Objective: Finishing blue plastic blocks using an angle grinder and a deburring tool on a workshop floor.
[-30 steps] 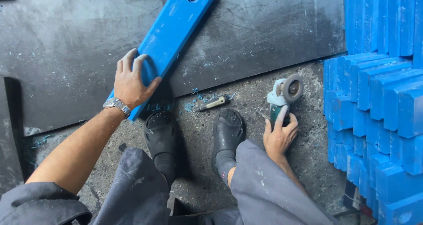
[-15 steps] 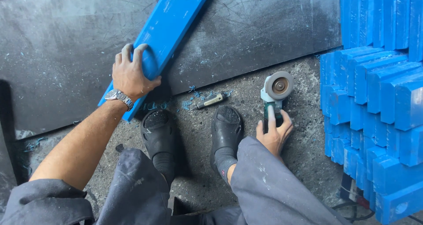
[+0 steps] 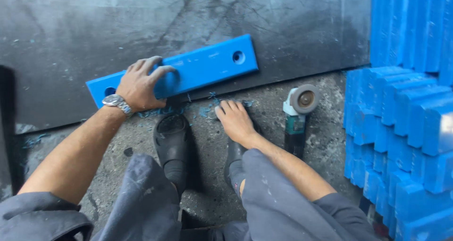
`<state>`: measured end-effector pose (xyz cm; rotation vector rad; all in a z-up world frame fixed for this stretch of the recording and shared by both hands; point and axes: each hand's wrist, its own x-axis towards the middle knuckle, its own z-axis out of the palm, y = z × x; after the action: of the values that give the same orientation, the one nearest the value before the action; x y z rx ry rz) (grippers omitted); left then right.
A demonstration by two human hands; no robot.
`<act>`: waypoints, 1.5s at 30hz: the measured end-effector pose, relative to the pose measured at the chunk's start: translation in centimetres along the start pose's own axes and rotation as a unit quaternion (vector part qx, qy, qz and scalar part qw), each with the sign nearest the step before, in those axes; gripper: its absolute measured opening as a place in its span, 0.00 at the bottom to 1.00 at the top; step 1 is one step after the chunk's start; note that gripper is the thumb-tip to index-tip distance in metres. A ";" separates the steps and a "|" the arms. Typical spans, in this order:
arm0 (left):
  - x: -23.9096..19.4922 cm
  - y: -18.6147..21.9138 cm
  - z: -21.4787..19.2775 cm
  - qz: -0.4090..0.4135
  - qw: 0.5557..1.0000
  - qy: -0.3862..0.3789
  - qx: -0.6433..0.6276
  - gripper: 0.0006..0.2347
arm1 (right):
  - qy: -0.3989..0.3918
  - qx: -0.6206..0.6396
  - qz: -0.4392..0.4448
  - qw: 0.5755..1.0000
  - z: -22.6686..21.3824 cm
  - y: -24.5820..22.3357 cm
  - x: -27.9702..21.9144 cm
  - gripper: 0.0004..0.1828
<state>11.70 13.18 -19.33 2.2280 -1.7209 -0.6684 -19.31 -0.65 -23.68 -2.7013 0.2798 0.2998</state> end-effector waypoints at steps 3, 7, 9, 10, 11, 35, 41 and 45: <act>-0.1 0.2 -0.1 0.007 1.000 -0.005 -0.002 0.40 | -0.014 -0.017 -0.034 0.999 -1.2 -0.8 -0.5 0.21; 1.2 0.8 1.5 0.000 1.000 0.009 -0.009 0.42 | 0.038 0.094 -0.041 0.994 -7.4 -1.4 0.4 0.22; 2.4 1.8 2.7 0.002 0.999 0.034 -0.030 0.45 | 0.017 0.041 -0.037 0.998 -11.8 -0.1 1.9 0.22; 3.0 2.0 2.2 0.001 0.999 0.036 -0.032 0.45 | 0.015 0.040 -0.038 0.998 -13.8 1.1 3.0 0.22; 3.7 2.4 1.8 -0.002 0.999 0.020 -0.030 0.47 | -0.026 -0.028 -0.042 0.998 -15.8 2.5 4.0 0.21; 3.8 2.5 6.1 0.040 0.994 0.096 -0.033 0.42 | -0.180 -0.280 -0.013 0.943 -18.9 11.1 11.2 0.14; 3.8 2.7 6.0 0.025 0.993 0.104 -0.046 0.42 | -0.215 -0.202 0.089 0.951 -17.9 10.9 8.6 0.15; 4.0 3.5 5.2 0.015 0.992 0.098 -0.075 0.43 | -0.250 -0.165 0.146 0.943 -17.1 8.6 7.9 0.14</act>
<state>6.93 8.78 -23.07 2.0849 -1.5525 -0.5330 -10.96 -16.66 -13.50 -2.7704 0.5114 1.1929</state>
